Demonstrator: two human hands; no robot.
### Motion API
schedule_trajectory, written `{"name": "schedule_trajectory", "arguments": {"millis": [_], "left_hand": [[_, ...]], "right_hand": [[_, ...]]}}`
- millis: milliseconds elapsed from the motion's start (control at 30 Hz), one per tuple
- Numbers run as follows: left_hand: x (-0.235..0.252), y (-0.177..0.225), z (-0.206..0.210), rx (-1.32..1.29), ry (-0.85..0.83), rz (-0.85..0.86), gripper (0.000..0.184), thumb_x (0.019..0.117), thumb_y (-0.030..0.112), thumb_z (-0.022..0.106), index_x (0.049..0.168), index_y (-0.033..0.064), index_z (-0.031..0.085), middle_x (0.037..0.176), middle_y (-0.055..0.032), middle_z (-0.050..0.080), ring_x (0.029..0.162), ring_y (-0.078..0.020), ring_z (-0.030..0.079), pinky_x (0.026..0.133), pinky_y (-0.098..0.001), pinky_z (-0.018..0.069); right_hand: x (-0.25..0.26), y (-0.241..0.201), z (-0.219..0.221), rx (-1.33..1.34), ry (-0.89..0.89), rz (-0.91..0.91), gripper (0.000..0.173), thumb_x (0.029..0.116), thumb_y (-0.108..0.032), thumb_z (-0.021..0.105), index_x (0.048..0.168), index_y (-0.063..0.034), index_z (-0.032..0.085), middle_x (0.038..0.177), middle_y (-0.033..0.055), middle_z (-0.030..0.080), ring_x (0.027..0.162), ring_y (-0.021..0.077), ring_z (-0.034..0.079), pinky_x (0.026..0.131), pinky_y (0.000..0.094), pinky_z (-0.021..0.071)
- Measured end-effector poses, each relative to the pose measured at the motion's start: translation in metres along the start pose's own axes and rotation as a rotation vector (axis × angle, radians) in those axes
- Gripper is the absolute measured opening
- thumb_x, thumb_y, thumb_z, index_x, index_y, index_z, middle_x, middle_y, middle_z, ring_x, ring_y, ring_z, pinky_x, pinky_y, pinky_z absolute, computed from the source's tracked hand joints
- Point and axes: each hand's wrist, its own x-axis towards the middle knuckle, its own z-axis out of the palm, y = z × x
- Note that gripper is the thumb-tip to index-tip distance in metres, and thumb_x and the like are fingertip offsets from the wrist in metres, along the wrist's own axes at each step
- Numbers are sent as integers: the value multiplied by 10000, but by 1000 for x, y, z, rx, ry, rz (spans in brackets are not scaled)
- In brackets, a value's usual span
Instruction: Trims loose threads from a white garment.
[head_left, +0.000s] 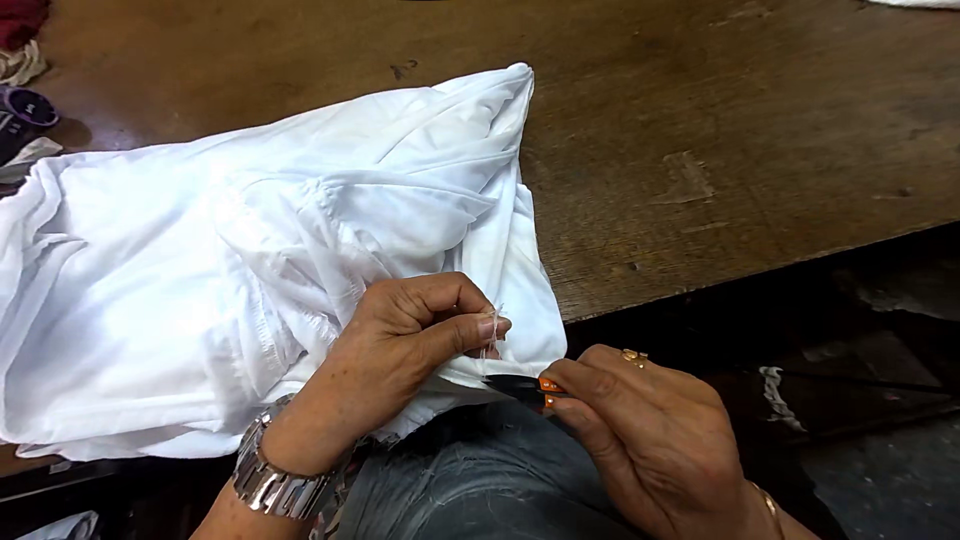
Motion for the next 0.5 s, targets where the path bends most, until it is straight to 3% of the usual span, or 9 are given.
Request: {"name": "schedule_trajectory", "arguments": {"millis": [400, 500], "left_hand": [[-2, 1, 3, -7, 5, -22, 155, 1009, 41, 595, 896, 2, 693, 703, -73, 679, 576, -92, 608, 510, -176, 490], [-2, 0, 3, -31, -1, -24, 157, 1012, 42, 589, 894, 5, 685, 693, -72, 674, 569, -84, 603, 504, -171, 482]], "right_hand": [[-3, 1, 1, -7, -9, -73, 385, 1103, -338, 422, 993, -75, 680, 736, 14, 535, 665, 117, 518, 554, 256, 388], [-6, 2, 0, 205, -15, 45, 432, 1115, -401, 380, 1050, -85, 667, 808, -13, 575, 718, 42, 557, 611, 190, 456]]}}
